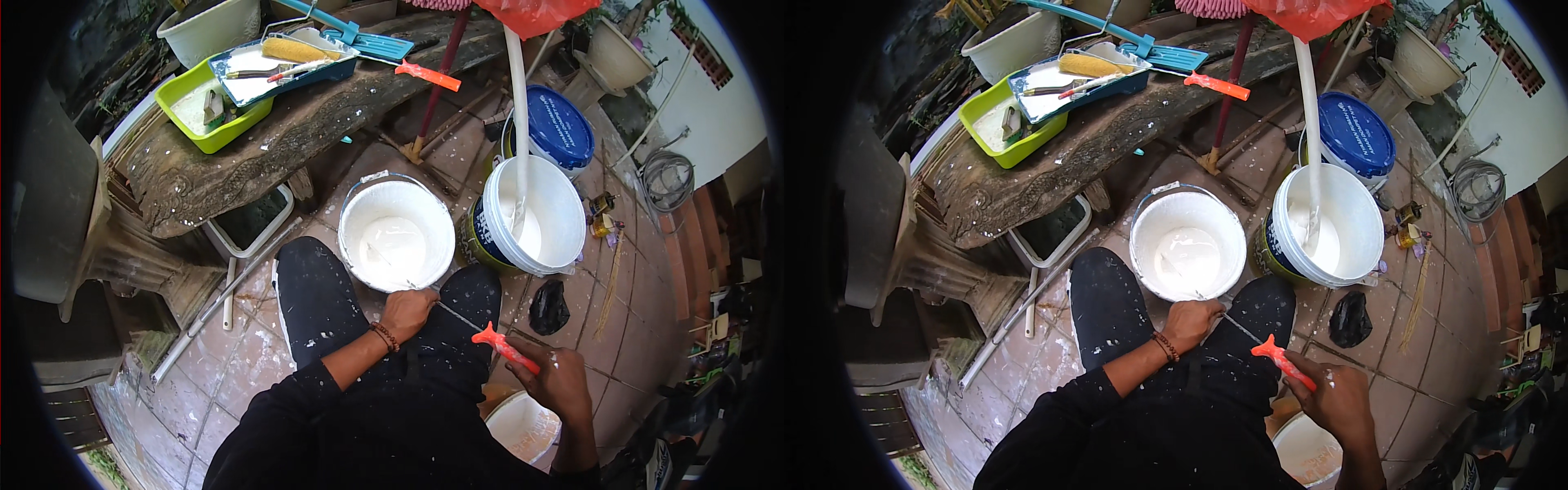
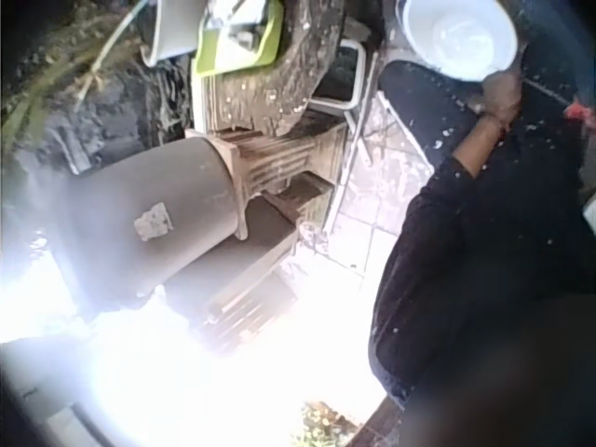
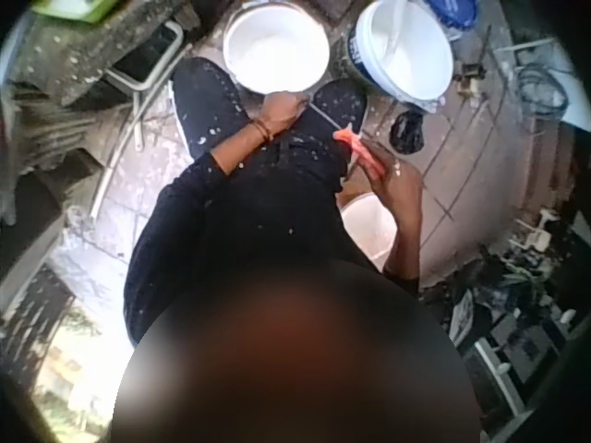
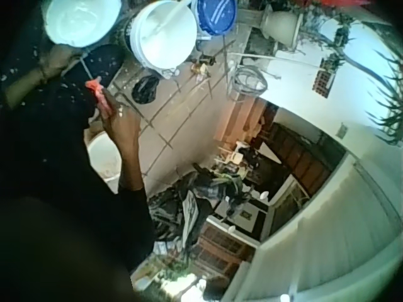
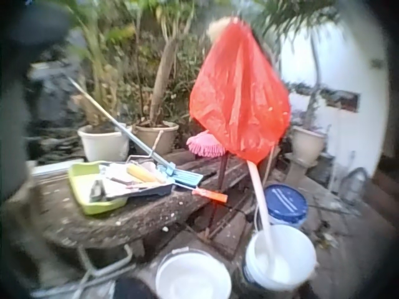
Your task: Mixing white paint in buckets and preparing a paint roller extension pole.
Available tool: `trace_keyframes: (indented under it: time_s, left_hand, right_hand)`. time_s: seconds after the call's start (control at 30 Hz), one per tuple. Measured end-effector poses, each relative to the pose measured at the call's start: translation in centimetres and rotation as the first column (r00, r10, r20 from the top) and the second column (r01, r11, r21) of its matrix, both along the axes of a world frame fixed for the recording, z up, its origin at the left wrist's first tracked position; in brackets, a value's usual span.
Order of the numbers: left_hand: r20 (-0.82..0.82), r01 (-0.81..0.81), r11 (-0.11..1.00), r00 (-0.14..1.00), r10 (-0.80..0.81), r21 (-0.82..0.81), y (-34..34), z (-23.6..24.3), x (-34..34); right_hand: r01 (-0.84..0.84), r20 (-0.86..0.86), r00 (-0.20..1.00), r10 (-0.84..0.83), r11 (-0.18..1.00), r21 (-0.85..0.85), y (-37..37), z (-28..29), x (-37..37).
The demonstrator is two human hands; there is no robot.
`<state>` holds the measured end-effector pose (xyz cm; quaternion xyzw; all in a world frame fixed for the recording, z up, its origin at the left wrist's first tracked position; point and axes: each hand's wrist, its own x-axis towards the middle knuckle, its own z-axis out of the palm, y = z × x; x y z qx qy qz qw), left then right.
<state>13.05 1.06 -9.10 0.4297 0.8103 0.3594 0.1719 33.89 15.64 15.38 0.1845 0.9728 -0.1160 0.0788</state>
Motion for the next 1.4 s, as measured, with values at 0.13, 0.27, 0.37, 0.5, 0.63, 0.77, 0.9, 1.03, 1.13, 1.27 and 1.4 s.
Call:
trace_keyframes:
  time_s: [0.13,0.27,0.37,0.5,0.63,0.77,0.9,1.03,1.13,1.27,1.4]
  left_hand:
    - [0.027,0.015,0.999,1.0,-0.016,0.047,1.9,0.2,0.8]
    - [0.023,0.004,0.997,1.0,-0.006,0.079,3.4,-0.3,-0.1]
    - [0.001,-0.045,0.995,0.999,0.045,0.091,3.9,-1.1,-1.4]
    - [0.008,-0.113,0.991,0.994,0.112,0.068,3.7,-2.1,-3.5]
    - [0.029,-0.182,0.982,0.983,0.18,0.051,2.8,-2.8,-4.7]
    - [0.073,-0.244,0.97,0.967,0.245,-0.02,1.2,-2.6,-4.0]
    - [0.101,-0.262,0.964,0.959,0.265,-0.046,0.1,-1.8,-2.7]
    - [0.143,-0.24,0.968,0.958,0.248,-0.074,-0.7,-0.8,-1.4]
    - [0.17,-0.238,0.969,0.954,0.246,-0.07,-0.8,-0.5,-0.1]
    - [0.101,-0.272,0.962,0.958,0.269,0.024,-0.9,-0.2,0.6]
    - [0.142,-0.257,0.966,0.956,0.258,-0.024,-1.1,0.4,-0.2]
  right_hand:
    - [-0.01,-0.006,1.0,0.01,0.997,0.076,0.1,1.8,0.1]
    - [0.027,0.047,0.998,-0.037,0.98,0.198,-0.6,1.5,-0.3]
    - [-0.017,-0.048,0.998,0.029,0.972,0.233,-1.3,-0.7,-0.9]
    - [-0.185,-0.147,0.958,0.247,0.921,0.342,-1.4,-3.7,-2.2]
    - [-0.219,-0.088,0.963,0.254,0.932,0.29,-2.4,-4.9,-3.9]
    - [-0.164,-0.273,0.949,0.158,0.986,0.001,-3.2,-4.0,-5.1]
    - [-0.18,-0.419,0.896,0.149,0.983,-0.037,-4.2,-3.8,-6.3]
    - [-0.092,-0.472,0.88,0.06,0.995,-0.044,-4.9,-2.6,-6.6]
    - [-0.08,-0.491,0.87,0.042,0.995,-0.058,-4.9,-0.9,-7.1]
    - [-0.055,-0.441,0.898,-0.017,0.987,-0.149,-5.2,1.3,-7.6]
    - [-0.071,-0.433,0.901,0.018,0.992,-0.107,-5.6,0.7,-8.3]
